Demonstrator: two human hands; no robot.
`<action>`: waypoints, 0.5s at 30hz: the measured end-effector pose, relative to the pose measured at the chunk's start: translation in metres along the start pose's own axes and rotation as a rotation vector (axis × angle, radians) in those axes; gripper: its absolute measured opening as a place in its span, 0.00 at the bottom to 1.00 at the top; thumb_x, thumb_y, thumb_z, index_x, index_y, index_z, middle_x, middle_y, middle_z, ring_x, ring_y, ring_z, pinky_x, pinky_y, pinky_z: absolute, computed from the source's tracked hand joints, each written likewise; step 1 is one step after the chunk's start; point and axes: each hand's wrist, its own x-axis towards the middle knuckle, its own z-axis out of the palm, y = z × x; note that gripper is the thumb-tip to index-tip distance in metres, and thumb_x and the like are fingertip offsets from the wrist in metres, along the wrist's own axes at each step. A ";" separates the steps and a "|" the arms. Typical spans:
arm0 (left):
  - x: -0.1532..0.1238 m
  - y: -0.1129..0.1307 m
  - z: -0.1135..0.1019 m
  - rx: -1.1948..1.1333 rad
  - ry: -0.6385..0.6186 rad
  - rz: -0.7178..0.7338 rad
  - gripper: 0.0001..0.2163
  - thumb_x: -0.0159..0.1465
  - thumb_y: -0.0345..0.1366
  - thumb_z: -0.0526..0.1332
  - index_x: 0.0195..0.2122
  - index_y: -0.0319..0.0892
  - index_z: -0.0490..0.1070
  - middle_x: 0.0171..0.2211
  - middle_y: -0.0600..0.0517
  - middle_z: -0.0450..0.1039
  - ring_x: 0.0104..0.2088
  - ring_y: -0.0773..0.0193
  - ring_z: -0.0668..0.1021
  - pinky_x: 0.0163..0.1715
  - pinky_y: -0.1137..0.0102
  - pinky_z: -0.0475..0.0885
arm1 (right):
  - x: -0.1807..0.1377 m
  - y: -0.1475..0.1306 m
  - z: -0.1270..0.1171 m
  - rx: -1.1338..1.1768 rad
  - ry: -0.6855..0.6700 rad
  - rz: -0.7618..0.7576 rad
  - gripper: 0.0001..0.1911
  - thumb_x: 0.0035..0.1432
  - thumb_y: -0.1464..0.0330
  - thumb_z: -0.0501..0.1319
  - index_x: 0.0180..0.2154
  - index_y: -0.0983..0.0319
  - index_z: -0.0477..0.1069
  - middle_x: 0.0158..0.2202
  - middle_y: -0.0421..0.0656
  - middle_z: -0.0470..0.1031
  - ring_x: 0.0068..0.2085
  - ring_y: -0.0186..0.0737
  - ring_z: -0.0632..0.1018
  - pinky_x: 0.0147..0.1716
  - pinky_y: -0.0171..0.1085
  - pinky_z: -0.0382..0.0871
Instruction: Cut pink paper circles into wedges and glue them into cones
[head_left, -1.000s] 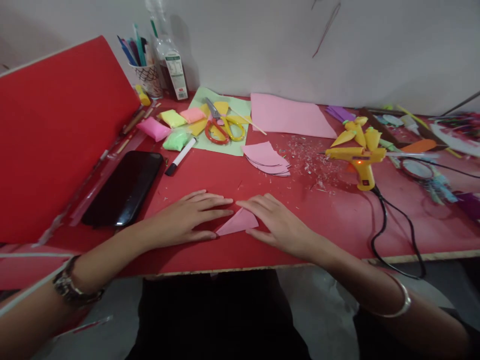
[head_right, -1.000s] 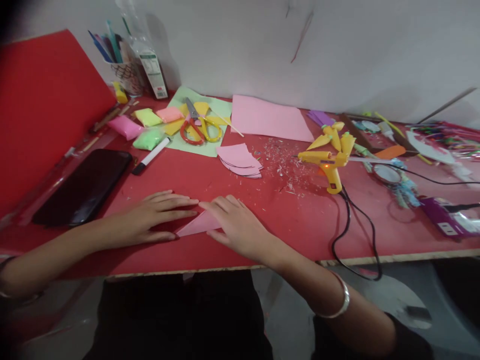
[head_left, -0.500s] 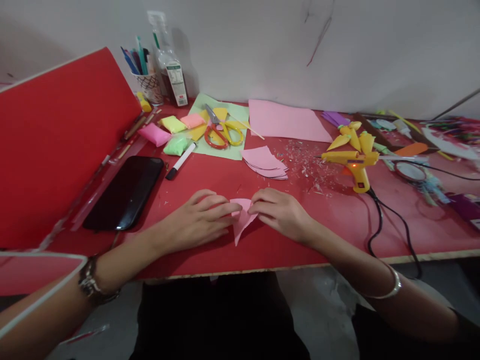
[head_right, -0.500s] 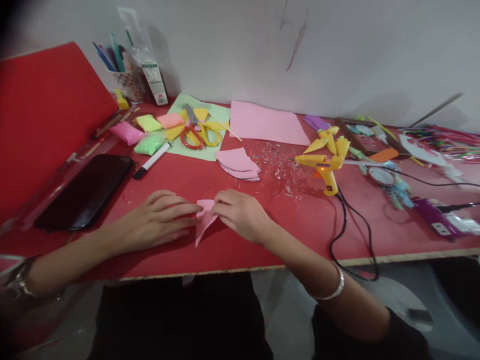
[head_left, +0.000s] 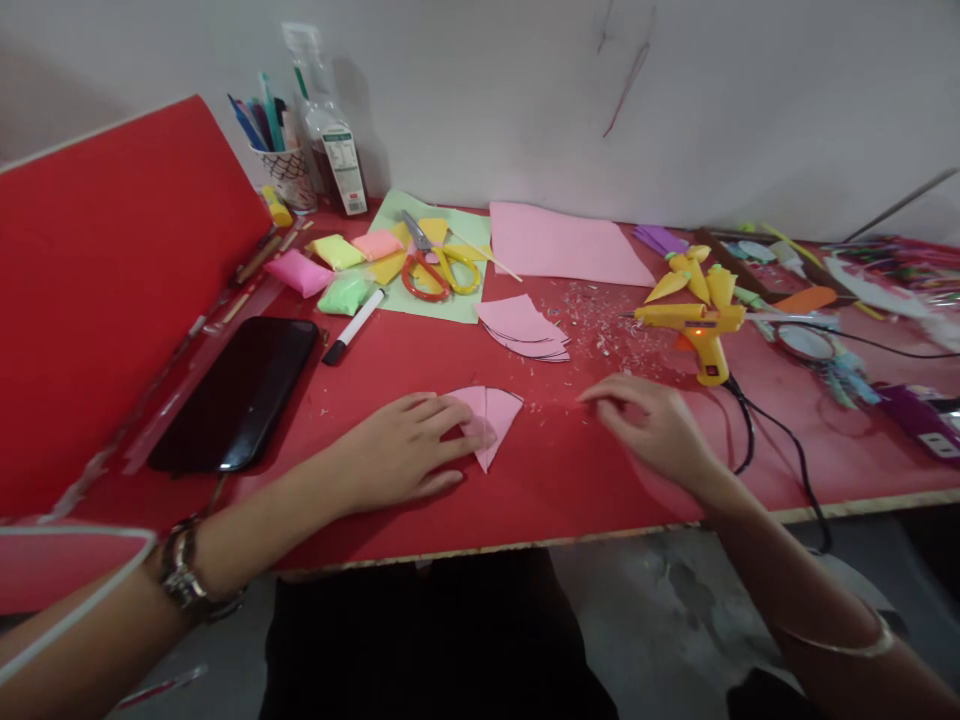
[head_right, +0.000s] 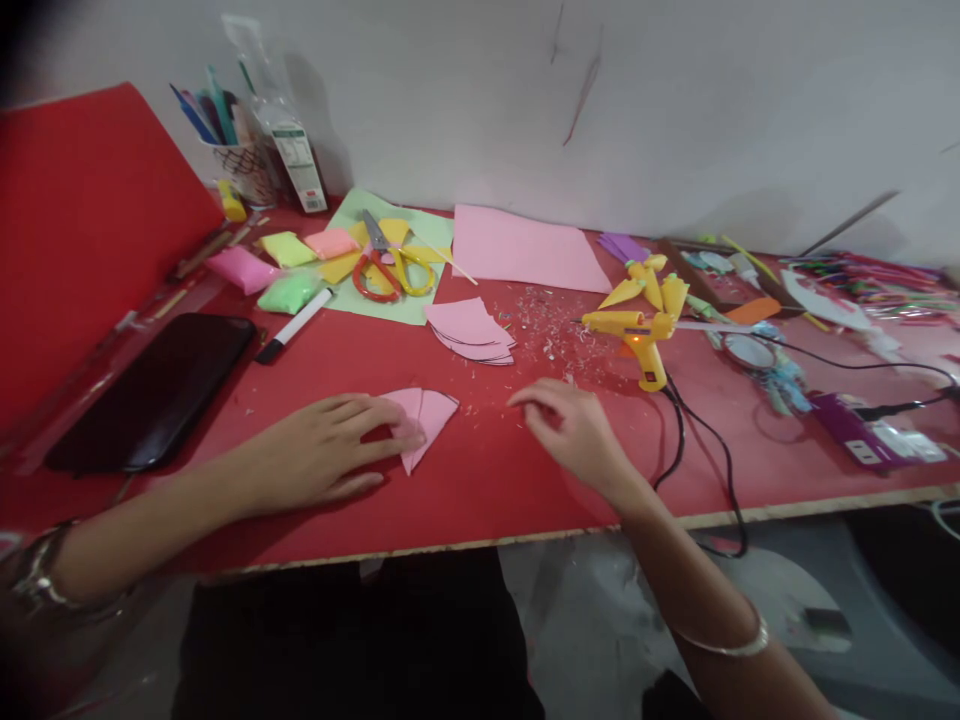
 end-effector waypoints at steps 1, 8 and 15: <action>0.000 -0.001 0.000 0.003 0.006 -0.043 0.19 0.64 0.44 0.47 0.54 0.43 0.61 0.48 0.45 0.67 0.49 0.53 0.68 0.47 0.59 0.63 | -0.003 0.005 -0.006 -0.045 0.080 0.105 0.08 0.53 0.73 0.50 0.30 0.61 0.68 0.28 0.43 0.73 0.29 0.37 0.73 0.29 0.35 0.67; 0.001 -0.009 0.002 -0.057 0.001 -0.096 0.22 0.63 0.49 0.47 0.53 0.45 0.61 0.49 0.45 0.65 0.50 0.52 0.66 0.49 0.57 0.62 | -0.016 0.055 -0.039 -0.503 0.593 0.565 0.11 0.46 0.63 0.58 0.31 0.61 0.60 0.28 0.48 0.66 0.32 0.45 0.68 0.35 0.44 0.63; -0.004 -0.011 0.002 -0.105 0.003 -0.109 0.20 0.62 0.48 0.49 0.52 0.47 0.63 0.50 0.45 0.62 0.52 0.52 0.65 0.50 0.56 0.62 | -0.015 0.120 -0.046 -0.555 0.426 0.518 0.21 0.49 0.59 0.54 0.39 0.68 0.59 0.29 0.53 0.66 0.32 0.48 0.68 0.28 0.44 0.62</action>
